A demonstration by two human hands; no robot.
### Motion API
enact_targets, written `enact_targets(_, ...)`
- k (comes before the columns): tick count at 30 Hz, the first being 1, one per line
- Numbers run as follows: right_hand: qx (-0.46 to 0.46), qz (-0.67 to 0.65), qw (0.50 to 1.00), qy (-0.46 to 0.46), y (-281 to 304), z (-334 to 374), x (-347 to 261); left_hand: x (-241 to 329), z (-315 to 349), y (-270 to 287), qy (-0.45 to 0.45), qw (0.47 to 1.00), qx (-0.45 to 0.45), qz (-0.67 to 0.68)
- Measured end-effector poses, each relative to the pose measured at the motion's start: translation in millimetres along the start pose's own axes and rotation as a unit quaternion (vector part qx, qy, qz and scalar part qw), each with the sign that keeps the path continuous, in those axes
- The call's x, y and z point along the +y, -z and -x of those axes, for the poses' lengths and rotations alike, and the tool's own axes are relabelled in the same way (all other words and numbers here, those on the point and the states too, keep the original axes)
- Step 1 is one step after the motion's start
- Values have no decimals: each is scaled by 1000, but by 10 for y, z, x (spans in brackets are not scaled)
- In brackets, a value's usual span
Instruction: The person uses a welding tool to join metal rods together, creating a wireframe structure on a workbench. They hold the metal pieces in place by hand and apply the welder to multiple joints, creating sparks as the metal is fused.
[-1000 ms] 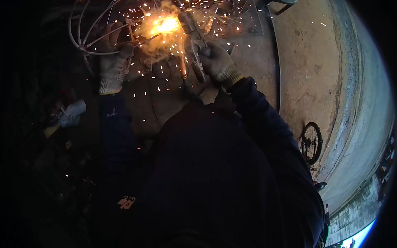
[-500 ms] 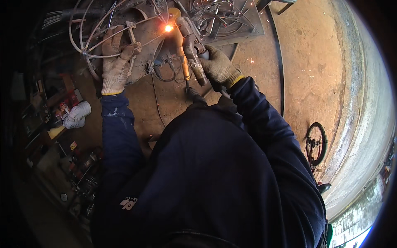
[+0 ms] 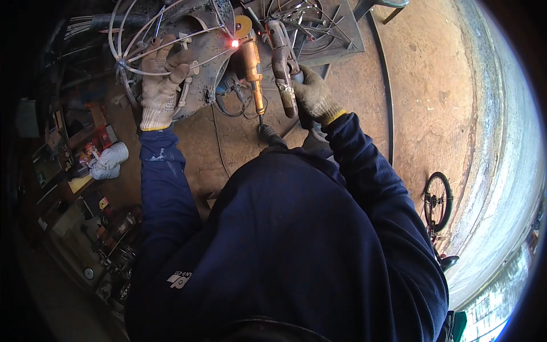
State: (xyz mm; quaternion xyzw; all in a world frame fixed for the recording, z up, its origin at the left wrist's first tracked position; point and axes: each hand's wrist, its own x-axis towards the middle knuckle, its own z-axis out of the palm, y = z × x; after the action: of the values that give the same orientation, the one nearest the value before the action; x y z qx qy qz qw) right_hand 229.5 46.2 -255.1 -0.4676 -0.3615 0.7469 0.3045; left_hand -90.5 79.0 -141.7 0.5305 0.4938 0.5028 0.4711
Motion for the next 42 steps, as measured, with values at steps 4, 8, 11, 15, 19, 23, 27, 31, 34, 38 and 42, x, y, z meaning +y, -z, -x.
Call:
enact_targets(4, 23, -1, 999, 38, 19, 44, 10, -31, -77, 103, 9, 1000, 5, -5)
enact_targets(8, 39, -12, 998, 39, 119, 92, 82, 112, -77, -68, -25, 998, -1, -61)
enact_targets(11, 62, -34, 997, 27, 103, 140, 73, 164, -178, 233, 93, 979, -49, 176)
enact_targets(15, 60, -100, 993, 14, 37, 250, -114, 319, -158, 70, -79, 992, 67, -70)
enact_targets(19, 111, -147, 983, 23, -166, 230, -147, 471, -406, 421, 35, 977, 148, 148)
enact_targets(23, 92, -170, 981, 27, -232, 245, -203, 697, -433, 608, 124, 959, 168, 190)
enact_targets(27, 107, -155, 982, 23, -245, 216, -232, 816, -459, 575, 205, 943, 195, 176)
enact_targets(31, 111, -156, 981, 32, -271, 186, -170, 908, -524, 616, 229, 936, 208, 169)
enact_targets(34, 121, -148, 981, 31, -254, 148, -111, 911, -581, 621, 218, 933, 240, 157)
enact_targets(38, 127, -135, 982, 32, -258, 88, -61, 939, -582, 640, 216, 927, 267, 151)
enact_targets(42, 127, -135, 982, 48, -231, 112, -90, 991, -614, 548, 186, 936, 264, 141)
